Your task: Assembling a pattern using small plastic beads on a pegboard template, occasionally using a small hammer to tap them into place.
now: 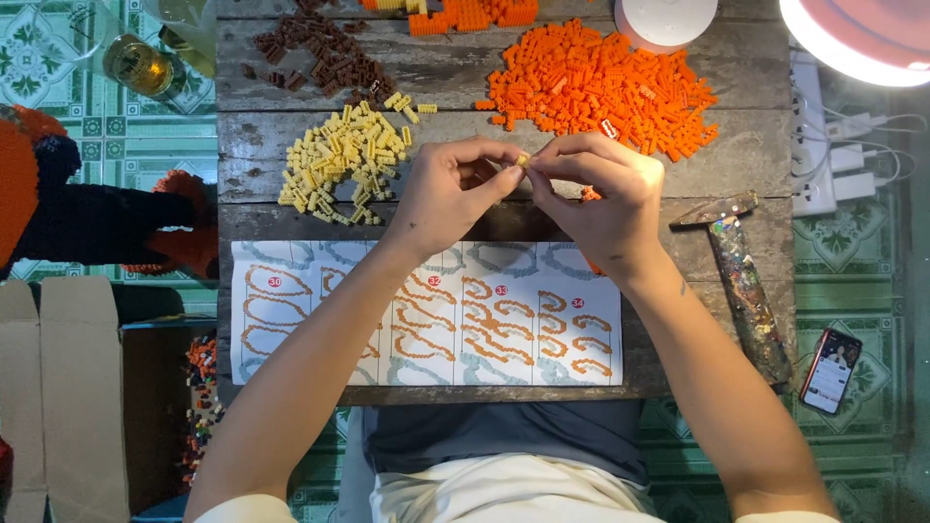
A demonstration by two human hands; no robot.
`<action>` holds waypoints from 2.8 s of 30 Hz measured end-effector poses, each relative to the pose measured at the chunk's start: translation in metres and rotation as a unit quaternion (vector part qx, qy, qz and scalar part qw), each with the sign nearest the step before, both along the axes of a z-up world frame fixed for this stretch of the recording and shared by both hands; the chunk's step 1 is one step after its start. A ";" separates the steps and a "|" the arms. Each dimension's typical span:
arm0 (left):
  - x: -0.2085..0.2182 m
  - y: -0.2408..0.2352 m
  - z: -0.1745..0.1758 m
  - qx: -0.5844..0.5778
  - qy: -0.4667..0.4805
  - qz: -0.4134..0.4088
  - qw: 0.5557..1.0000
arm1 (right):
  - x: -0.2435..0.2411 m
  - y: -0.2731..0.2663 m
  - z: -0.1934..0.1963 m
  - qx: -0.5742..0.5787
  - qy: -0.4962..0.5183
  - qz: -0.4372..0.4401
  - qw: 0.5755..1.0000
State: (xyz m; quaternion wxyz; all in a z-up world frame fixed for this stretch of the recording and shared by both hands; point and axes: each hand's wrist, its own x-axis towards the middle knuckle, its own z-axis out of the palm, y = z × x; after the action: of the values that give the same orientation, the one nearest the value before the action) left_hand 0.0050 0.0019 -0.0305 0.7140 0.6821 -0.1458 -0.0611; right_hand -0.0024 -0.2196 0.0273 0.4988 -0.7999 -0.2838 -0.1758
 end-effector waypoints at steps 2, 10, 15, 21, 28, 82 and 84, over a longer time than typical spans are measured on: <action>0.000 0.000 0.000 0.001 0.001 0.000 1.000 | 0.001 0.000 -0.003 0.003 -0.002 -0.001 1.000; 0.002 0.000 -0.002 -0.005 -0.008 -0.005 1.000 | 0.001 0.002 -0.003 0.004 -0.014 -0.006 1.000; 0.001 -0.001 0.002 0.007 -0.008 0.008 1.000 | 0.000 0.000 -0.005 -0.028 -0.033 -0.017 0.999; 0.000 -0.003 0.006 0.033 -0.018 0.014 0.999 | -0.003 -0.003 -0.001 -0.082 -0.033 -0.039 0.995; -0.003 -0.006 0.012 0.055 -0.023 0.019 0.998 | -0.007 -0.004 -0.001 -0.122 -0.030 -0.054 0.991; -0.070 -0.016 0.089 0.425 -0.345 -0.012 0.837 | -0.150 -0.022 0.019 -0.231 0.085 0.008 0.969; -0.091 -0.014 0.078 0.410 -0.267 -0.010 0.872 | -0.151 -0.020 0.025 -0.185 0.084 -0.002 0.979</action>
State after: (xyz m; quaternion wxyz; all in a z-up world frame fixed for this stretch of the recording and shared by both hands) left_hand -0.0861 -0.0117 0.0478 0.3036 0.9023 -0.2996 0.0622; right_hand -0.1534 -0.2397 0.0522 0.3639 -0.8908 -0.2666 -0.0536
